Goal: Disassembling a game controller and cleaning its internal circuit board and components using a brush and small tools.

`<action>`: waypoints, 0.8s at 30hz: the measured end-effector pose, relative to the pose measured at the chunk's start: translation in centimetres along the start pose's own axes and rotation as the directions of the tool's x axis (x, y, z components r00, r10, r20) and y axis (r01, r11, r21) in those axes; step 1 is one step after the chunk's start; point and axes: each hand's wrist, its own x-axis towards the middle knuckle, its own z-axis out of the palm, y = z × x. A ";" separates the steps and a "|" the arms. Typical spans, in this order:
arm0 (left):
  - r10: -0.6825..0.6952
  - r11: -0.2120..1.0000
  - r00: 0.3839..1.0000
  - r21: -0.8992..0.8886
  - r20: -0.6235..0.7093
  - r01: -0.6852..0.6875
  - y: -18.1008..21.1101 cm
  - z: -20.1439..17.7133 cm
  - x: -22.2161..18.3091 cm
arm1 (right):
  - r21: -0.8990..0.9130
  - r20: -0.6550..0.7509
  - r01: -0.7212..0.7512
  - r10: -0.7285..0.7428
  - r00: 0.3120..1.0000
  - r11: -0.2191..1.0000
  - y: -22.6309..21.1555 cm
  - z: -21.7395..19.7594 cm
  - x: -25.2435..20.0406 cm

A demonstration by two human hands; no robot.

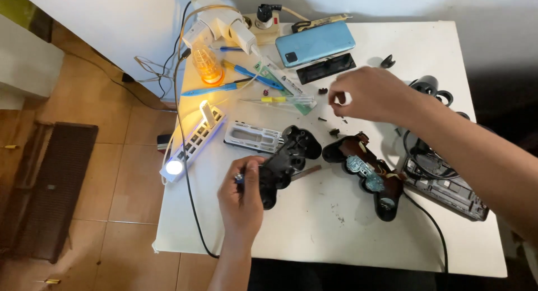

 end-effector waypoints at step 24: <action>-0.056 0.998 0.923 0.057 0.380 0.037 1.8 -0.1 -3.0 | 0.477 -0.618 0.140 0.218 0.755 0.867 -3.3 16.4 -23.9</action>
